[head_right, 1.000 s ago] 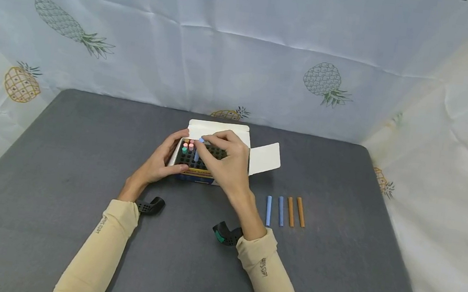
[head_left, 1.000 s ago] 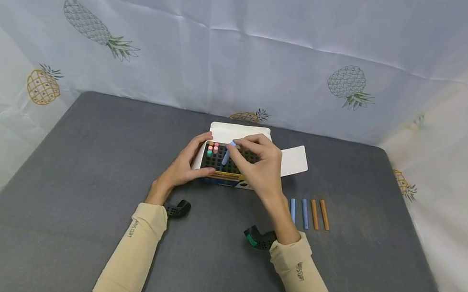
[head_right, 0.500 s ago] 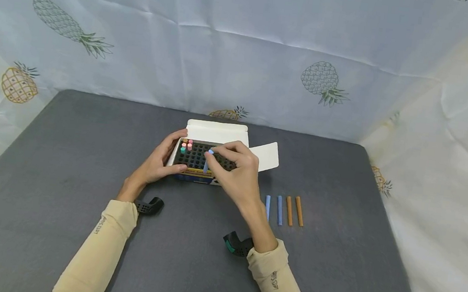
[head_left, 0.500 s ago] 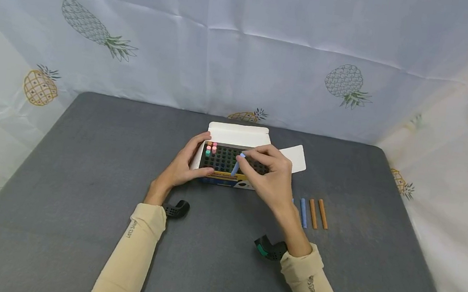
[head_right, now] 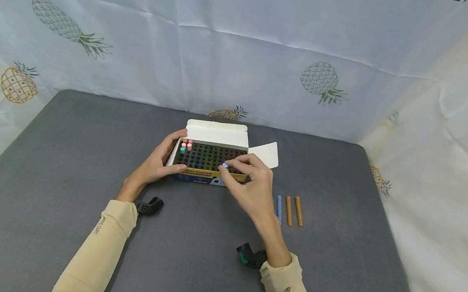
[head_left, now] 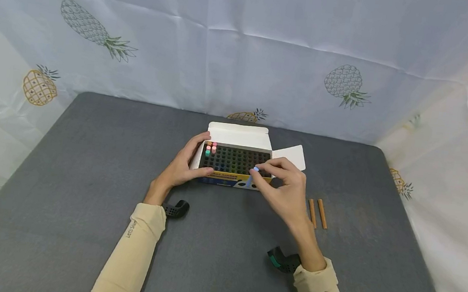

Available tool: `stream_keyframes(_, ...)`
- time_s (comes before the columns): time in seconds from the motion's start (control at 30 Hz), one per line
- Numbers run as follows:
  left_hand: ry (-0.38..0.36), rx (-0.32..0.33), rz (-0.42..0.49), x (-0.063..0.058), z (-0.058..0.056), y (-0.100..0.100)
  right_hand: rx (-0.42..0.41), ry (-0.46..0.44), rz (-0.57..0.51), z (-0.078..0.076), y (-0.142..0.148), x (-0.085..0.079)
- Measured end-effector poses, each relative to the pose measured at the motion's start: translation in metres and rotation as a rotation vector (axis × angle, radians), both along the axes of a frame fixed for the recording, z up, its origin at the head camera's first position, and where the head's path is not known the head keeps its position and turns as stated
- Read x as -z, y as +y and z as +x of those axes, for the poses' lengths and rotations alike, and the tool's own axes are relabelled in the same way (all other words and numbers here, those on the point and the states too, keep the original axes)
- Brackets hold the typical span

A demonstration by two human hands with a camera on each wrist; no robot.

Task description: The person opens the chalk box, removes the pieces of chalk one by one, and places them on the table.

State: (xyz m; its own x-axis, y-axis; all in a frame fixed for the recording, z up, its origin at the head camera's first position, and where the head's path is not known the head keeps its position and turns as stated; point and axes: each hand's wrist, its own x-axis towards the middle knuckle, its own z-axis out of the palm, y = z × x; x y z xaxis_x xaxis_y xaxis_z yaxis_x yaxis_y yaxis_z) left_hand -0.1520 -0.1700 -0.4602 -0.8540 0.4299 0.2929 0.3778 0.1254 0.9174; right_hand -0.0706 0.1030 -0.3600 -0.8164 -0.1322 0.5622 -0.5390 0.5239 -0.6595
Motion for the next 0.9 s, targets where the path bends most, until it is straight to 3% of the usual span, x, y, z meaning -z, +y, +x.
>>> stream_keyframes(0.5,0.021,-0.007,-0.006,0.002,-0.001,-0.002,0.066,-0.004,0.024,0.016,0.04,0.013)
stream_keyframes(0.9,0.015,-0.002,-0.002,0.002,-0.001,0.0,0.194,-0.059,0.056,0.03,0.092,0.023)
